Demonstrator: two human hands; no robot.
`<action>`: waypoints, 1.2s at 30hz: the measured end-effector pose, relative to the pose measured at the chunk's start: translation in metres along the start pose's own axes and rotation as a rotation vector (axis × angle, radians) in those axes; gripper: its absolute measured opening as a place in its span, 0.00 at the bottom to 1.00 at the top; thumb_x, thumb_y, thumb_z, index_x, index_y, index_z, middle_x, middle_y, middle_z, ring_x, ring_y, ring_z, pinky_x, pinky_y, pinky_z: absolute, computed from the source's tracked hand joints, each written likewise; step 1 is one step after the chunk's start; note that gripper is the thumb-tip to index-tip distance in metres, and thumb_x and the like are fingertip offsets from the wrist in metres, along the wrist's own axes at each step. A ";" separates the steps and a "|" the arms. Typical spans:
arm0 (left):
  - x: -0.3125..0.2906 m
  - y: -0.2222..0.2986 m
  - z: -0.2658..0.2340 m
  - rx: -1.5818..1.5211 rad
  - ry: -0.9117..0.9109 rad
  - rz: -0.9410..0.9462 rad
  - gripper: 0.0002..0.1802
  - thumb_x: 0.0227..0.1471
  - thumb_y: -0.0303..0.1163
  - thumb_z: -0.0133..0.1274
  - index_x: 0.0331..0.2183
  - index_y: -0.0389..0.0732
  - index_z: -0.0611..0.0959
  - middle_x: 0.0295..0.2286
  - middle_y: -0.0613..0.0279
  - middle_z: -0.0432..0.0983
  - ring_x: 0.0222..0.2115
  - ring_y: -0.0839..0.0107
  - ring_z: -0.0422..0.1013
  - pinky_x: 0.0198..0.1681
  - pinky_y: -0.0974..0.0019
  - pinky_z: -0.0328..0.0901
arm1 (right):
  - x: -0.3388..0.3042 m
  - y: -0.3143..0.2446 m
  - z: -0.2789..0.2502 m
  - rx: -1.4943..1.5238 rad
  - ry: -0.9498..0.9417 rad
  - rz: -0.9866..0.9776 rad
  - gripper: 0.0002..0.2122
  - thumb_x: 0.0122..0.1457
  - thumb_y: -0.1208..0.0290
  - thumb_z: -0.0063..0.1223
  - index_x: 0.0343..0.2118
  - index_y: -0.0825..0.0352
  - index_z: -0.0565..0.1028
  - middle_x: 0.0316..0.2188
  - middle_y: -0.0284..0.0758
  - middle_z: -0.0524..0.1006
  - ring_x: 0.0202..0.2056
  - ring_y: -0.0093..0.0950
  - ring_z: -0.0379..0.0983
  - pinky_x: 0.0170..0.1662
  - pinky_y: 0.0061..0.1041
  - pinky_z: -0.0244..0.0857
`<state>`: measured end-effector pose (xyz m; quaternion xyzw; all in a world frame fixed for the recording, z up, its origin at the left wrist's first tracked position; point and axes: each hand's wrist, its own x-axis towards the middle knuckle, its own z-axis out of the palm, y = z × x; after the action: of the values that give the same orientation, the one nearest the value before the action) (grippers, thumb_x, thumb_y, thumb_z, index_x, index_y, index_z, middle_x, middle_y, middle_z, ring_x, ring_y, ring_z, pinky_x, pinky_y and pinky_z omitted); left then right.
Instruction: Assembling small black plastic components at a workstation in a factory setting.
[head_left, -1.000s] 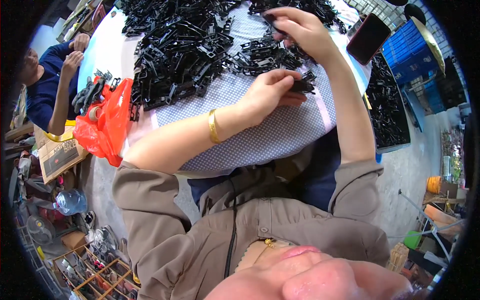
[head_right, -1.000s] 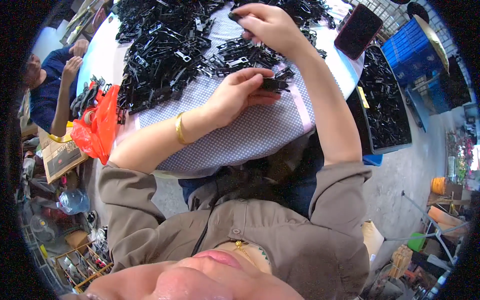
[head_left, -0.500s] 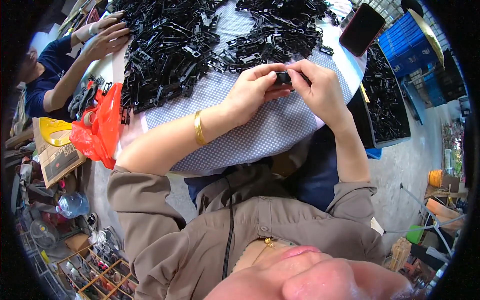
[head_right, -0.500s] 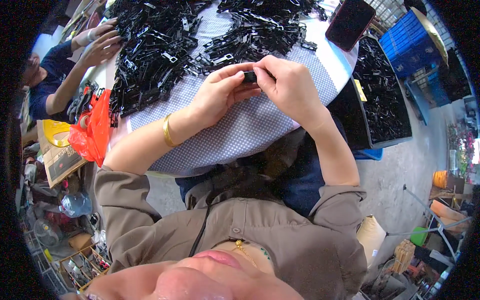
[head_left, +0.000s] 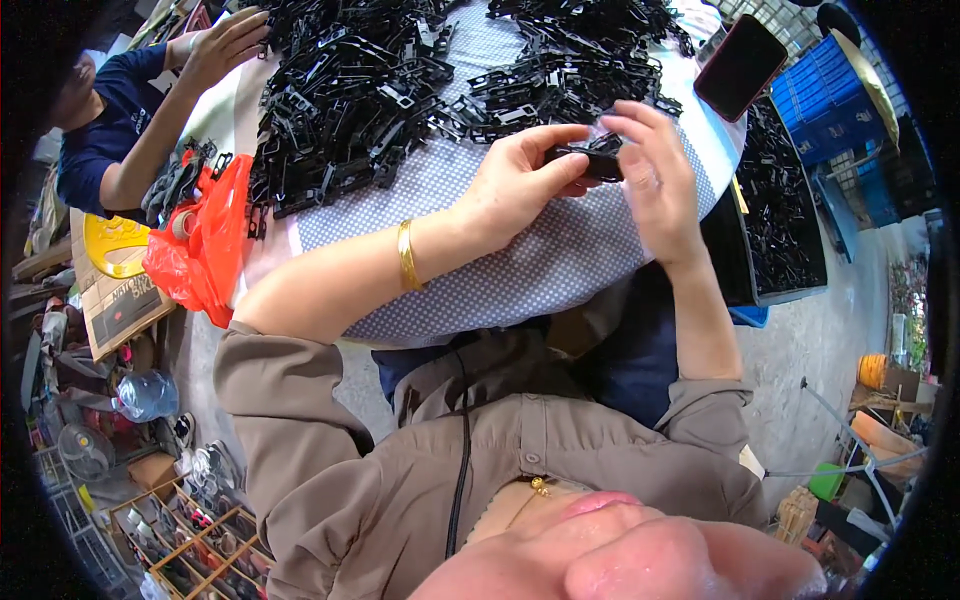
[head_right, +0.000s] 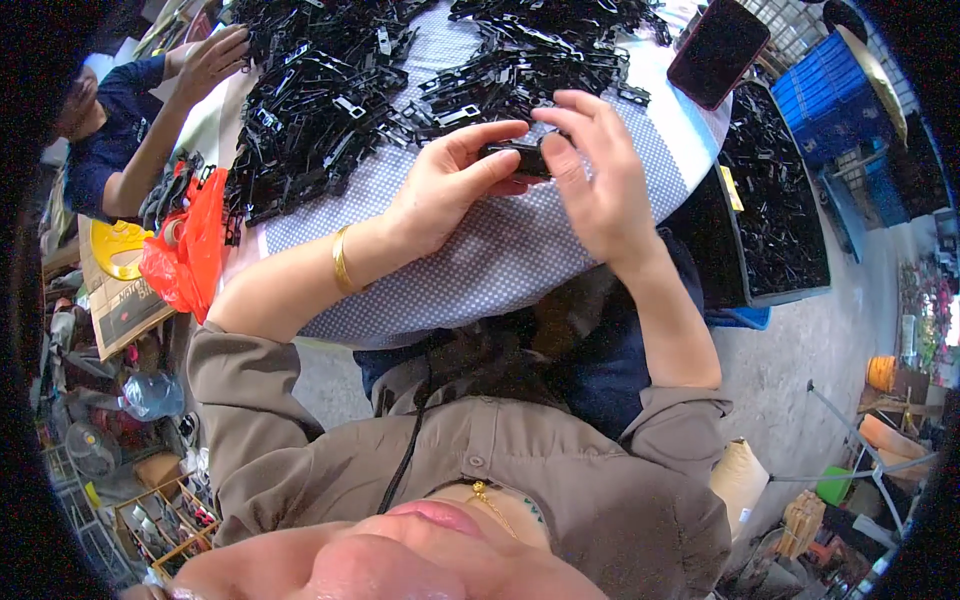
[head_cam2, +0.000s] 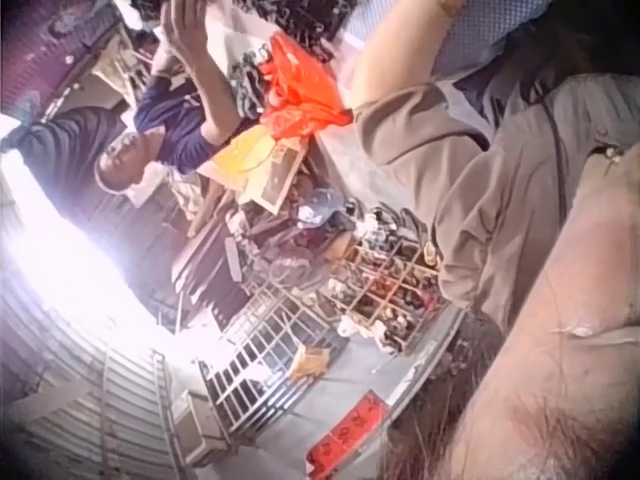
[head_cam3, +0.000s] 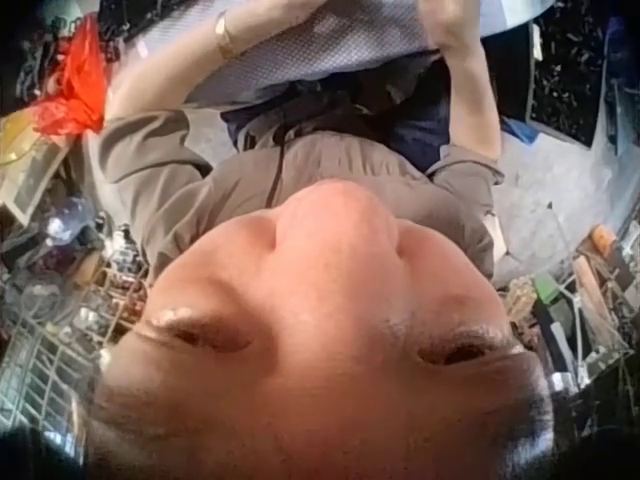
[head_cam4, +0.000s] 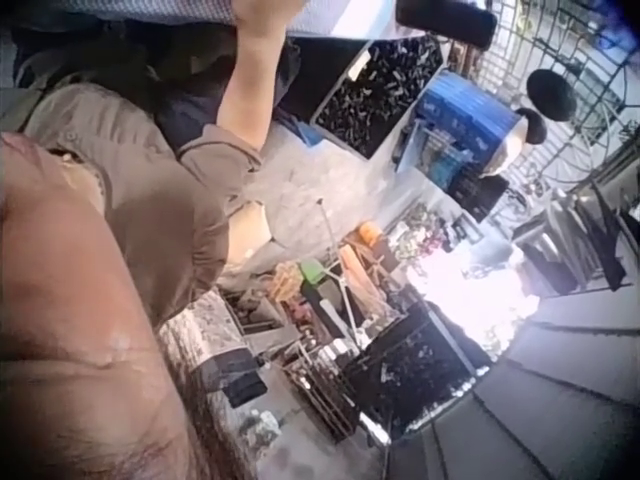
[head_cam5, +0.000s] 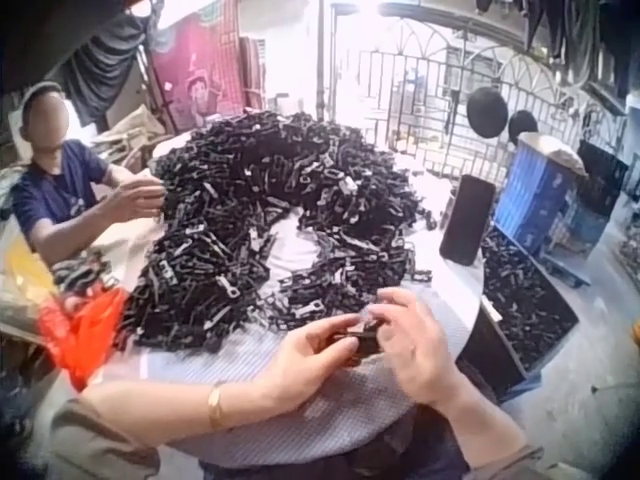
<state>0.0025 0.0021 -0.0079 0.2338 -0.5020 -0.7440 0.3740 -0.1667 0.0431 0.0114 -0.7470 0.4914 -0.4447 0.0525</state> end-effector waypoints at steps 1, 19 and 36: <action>-0.001 0.002 -0.001 0.001 0.003 0.000 0.19 0.51 0.25 0.48 0.46 0.32 0.68 0.35 0.56 0.72 0.34 0.73 0.72 0.38 0.73 0.68 | -0.001 0.002 -0.003 0.318 -0.054 0.219 0.10 0.57 0.70 0.44 0.36 0.71 0.74 0.43 0.40 0.69 0.42 0.27 0.66 0.46 0.25 0.59; -0.033 0.009 0.029 1.000 -0.663 0.420 0.16 0.42 0.25 0.54 0.38 0.38 0.73 0.36 0.55 0.70 0.39 0.60 0.67 0.41 0.63 0.64 | 0.004 0.037 -0.019 0.250 -0.165 0.133 0.08 0.54 0.75 0.47 0.36 0.70 0.74 0.35 0.37 0.75 0.35 0.27 0.70 0.41 0.23 0.63; 0.125 0.068 -0.114 2.286 0.346 0.137 0.20 0.42 0.44 0.54 0.27 0.34 0.80 0.31 0.47 0.73 0.34 0.53 0.69 0.41 0.58 0.64 | -0.005 0.042 -0.007 -0.154 -0.066 -0.114 0.08 0.42 0.76 0.59 0.26 0.70 0.73 0.32 0.38 0.72 0.33 0.34 0.70 0.37 0.27 0.65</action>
<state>0.0305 -0.1762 0.0142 0.5066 -0.8355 0.2076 0.0476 -0.2010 0.0281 -0.0088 -0.7898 0.4790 -0.3828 -0.0144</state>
